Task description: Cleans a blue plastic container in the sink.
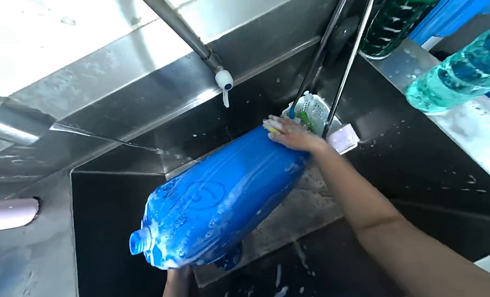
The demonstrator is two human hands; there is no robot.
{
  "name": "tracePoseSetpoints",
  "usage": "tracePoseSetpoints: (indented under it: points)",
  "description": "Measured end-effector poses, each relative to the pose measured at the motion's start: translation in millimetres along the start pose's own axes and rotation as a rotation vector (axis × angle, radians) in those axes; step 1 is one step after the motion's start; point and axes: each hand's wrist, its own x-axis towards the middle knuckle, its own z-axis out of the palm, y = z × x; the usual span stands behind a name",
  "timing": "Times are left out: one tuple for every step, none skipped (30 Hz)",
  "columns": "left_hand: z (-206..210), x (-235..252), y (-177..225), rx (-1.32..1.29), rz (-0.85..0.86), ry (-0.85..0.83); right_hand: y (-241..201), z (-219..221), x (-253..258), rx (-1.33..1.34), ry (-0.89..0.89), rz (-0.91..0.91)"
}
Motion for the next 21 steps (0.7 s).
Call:
tracePoseSetpoints:
  points:
    - [-6.3,2.5,-16.7,-0.012,0.073,-0.012,-0.9,-3.4,3.1,0.072,-0.007,-0.018]
    - [-8.0,4.6,-25.2,-0.019,0.106,0.011,-1.1,-8.3,9.1,0.161,-0.038,-0.006]
    - [-8.2,4.5,-28.7,-0.023,0.105,0.043,4.3,-10.3,15.0,0.274,-0.066,0.047]
    - [-9.2,3.7,-31.8,-0.010,0.091,0.081,18.4,-3.3,16.3,0.417,-0.076,0.134]
    - [-9.6,4.4,-34.5,0.002,0.082,0.102,38.5,15.5,10.6,0.572,-0.044,0.241]
    - [-8.5,8.4,-38.9,0.002,0.089,0.114,60.8,46.1,-1.9,0.709,0.002,0.383]
    - [-8.5,12.0,-43.5,0.003,0.106,0.127,84.7,85.7,-22.3,0.831,0.019,0.549]
    - [-10.8,12.1,-45.7,0.005,0.137,0.131,106.5,123.2,-47.2,0.907,-0.012,0.709]
    - [-13.4,9.9,-41.2,0.008,0.185,0.115,127.4,152.7,-68.1,0.953,-0.080,0.831]
    - [-13.7,5.8,-28.5,0.017,0.233,0.083,140.3,166.3,-79.5,0.968,-0.131,0.882]
    - [-7.3,-2.8,-8.6,0.036,0.259,0.057,144.1,161.5,-80.6,0.949,-0.115,0.874]
    - [3.5,-13.6,15.3,0.082,0.270,0.039,135.9,135.1,-75.7,0.889,-0.054,0.837]
    - [17.0,-22.7,42.9,0.154,0.280,0.041,125.5,93.6,-63.0,0.778,0.005,0.777]
    - [29.1,-28.7,71.5,0.252,0.299,0.034,112.4,43.0,-44.2,0.614,0.011,0.688]
    - [40.3,-35.5,100.9,0.372,0.305,-0.009,106.4,-5.5,-24.2,0.422,-0.030,0.541]
    - [54.2,-45.2,128.9,0.508,0.318,-0.085,102.9,-44.4,-5.6,0.185,-0.039,0.316]
    - [70.0,-55.5,150.6,0.633,0.327,-0.198,101.0,-68.2,16.8,-0.005,0.065,0.079]
    - [91.1,-64.9,164.1,0.748,0.340,-0.320,77.7,-85.3,36.3,-0.082,0.135,-0.045]
    - [118.3,-74.2,171.5,0.853,0.363,-0.425,36.0,-92.0,49.1,-0.074,0.183,-0.112]
    - [146.7,-81.4,175.8,0.942,0.397,-0.497,-15.0,-89.3,57.5,0.021,0.188,-0.123]
    - [172.2,-85.5,179.1,0.996,0.421,-0.513,-58.4,-76.8,66.5,0.123,0.197,-0.119]
